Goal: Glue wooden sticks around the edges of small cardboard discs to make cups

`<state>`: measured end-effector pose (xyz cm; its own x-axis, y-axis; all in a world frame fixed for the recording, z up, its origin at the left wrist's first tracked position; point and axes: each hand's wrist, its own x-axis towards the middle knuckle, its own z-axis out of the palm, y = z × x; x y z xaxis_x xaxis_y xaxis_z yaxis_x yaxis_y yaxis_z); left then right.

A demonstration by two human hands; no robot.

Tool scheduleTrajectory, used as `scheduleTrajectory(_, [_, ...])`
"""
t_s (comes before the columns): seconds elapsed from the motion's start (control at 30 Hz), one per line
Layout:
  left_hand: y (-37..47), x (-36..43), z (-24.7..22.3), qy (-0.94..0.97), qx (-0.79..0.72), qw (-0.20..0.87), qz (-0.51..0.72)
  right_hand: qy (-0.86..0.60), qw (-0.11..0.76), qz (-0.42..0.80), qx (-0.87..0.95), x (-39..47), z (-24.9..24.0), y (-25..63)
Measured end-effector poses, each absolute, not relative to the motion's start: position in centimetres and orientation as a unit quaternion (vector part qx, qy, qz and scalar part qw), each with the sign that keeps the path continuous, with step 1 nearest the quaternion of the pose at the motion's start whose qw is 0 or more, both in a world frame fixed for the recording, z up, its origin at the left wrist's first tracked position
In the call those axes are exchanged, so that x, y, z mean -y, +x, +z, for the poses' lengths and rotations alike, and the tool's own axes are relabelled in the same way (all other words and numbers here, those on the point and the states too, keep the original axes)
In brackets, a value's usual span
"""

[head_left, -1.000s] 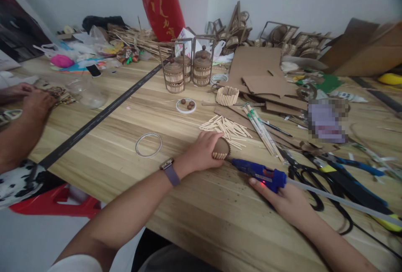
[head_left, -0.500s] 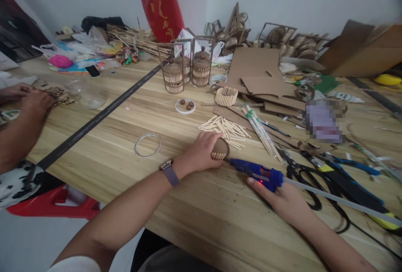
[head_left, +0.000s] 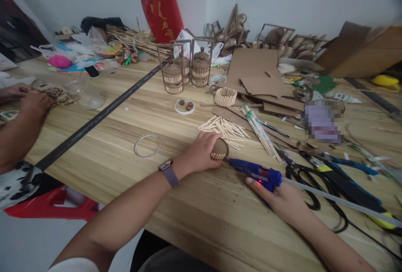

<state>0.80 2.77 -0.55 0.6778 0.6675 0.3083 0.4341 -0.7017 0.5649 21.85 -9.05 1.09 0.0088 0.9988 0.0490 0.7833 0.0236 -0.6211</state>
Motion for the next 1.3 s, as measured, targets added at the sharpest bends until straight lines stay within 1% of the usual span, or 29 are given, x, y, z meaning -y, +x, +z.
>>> scheduleTrajectory(0.37, [0.84,-2.71,-0.58,0.885,-0.314,0.234,0.254,-0.663,0.251,0.221,0.67,9.07,1.32,21.67])
scheduleTrajectory(0.7, [0.82,-2.72,-0.59,0.887,-0.315,0.227,0.25,-0.672,0.235,0.225,0.666,9.15,1.2,21.85])
scheduleTrajectory(0.93, [0.85,-2.68,-0.54,0.886,-0.312,0.231,0.253,-0.673,0.244,0.208,0.666,9.11,1.08,21.8])
scheduleTrajectory(1.3, [0.86,-2.69,-0.67,0.884,-0.316,0.234,0.253,-0.672,0.249,0.212,0.664,9.07,1.3,21.67])
